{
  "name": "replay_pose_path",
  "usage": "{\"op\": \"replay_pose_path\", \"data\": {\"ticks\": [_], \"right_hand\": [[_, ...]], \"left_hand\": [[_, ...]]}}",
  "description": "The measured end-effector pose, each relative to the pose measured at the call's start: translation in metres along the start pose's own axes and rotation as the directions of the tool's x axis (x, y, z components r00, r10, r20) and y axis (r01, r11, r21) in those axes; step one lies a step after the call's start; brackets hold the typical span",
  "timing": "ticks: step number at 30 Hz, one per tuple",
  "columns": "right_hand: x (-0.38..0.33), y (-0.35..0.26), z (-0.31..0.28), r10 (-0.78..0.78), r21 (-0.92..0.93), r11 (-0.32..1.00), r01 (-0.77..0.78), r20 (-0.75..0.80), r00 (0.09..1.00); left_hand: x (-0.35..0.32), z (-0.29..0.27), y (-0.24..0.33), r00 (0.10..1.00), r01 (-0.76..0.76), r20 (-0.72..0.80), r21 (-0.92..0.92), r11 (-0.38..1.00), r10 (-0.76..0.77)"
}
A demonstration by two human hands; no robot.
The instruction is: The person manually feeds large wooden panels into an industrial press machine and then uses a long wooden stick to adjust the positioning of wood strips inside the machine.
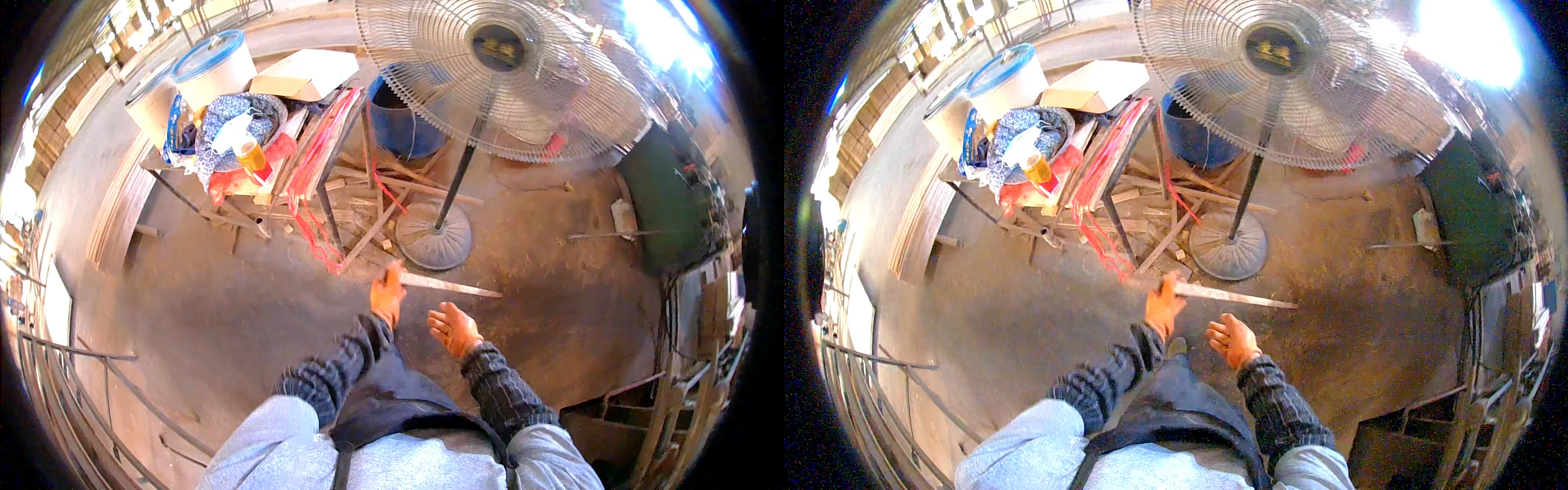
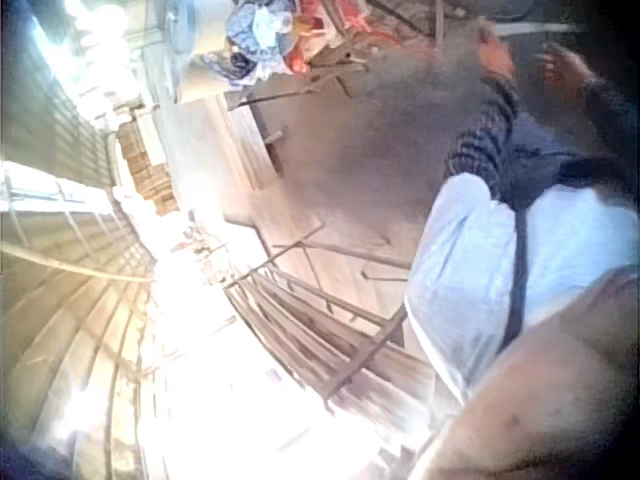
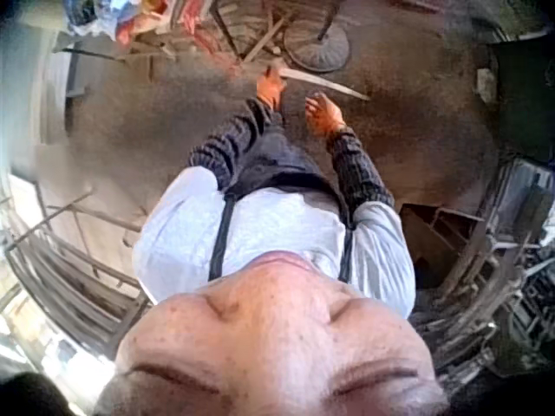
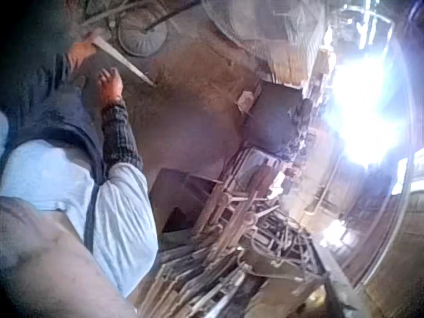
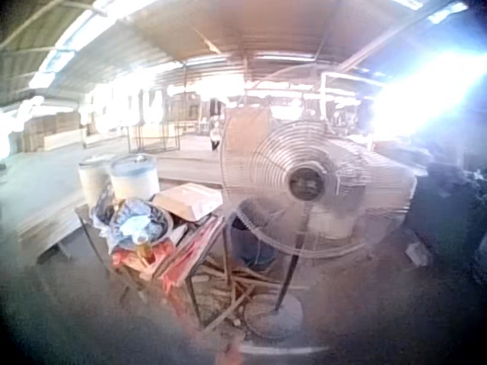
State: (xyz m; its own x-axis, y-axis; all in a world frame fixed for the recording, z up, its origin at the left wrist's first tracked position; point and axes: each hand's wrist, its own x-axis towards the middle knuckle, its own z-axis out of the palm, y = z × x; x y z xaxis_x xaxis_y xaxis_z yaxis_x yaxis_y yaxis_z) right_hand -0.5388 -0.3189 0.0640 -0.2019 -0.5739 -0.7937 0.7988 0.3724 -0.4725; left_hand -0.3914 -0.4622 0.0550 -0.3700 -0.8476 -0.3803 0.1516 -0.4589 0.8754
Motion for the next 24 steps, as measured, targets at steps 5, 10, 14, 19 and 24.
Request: {"op": "replay_pose_path", "data": {"ticks": [5, 10, 14, 19, 24], "right_hand": [[0.001, -0.033, -0.031, -0.106, -0.06, 0.993, 0.105, -0.01, 0.994], [-0.053, -0.036, -0.083, -0.128, -0.195, 0.979, 0.053, -0.396, 0.909], [-0.099, -0.015, -0.151, -0.045, -0.093, 0.995, -0.019, -0.63, 0.775], [-0.117, 0.052, -0.286, 0.088, 0.149, 0.989, -0.006, -0.549, 0.831], [-0.141, 0.082, -0.302, 0.206, 0.291, 0.957, 0.0, -0.676, 0.707]], "left_hand": [[0.137, -0.045, 0.053, 0.989, 0.058, -0.12, -0.238, 0.969, -0.088], [0.207, -0.06, 0.106, 0.978, 0.147, -0.097, -0.315, 0.938, -0.186], [0.253, -0.114, 0.111, 0.829, -0.433, 0.336, 0.892, 0.132, 0.447], [0.349, -0.194, 0.06, 0.996, 0.09, 0.031, -0.276, 0.957, -0.085], [0.322, -0.085, -0.045, 0.867, 0.484, 0.242, -0.195, 0.853, -0.436]]}}
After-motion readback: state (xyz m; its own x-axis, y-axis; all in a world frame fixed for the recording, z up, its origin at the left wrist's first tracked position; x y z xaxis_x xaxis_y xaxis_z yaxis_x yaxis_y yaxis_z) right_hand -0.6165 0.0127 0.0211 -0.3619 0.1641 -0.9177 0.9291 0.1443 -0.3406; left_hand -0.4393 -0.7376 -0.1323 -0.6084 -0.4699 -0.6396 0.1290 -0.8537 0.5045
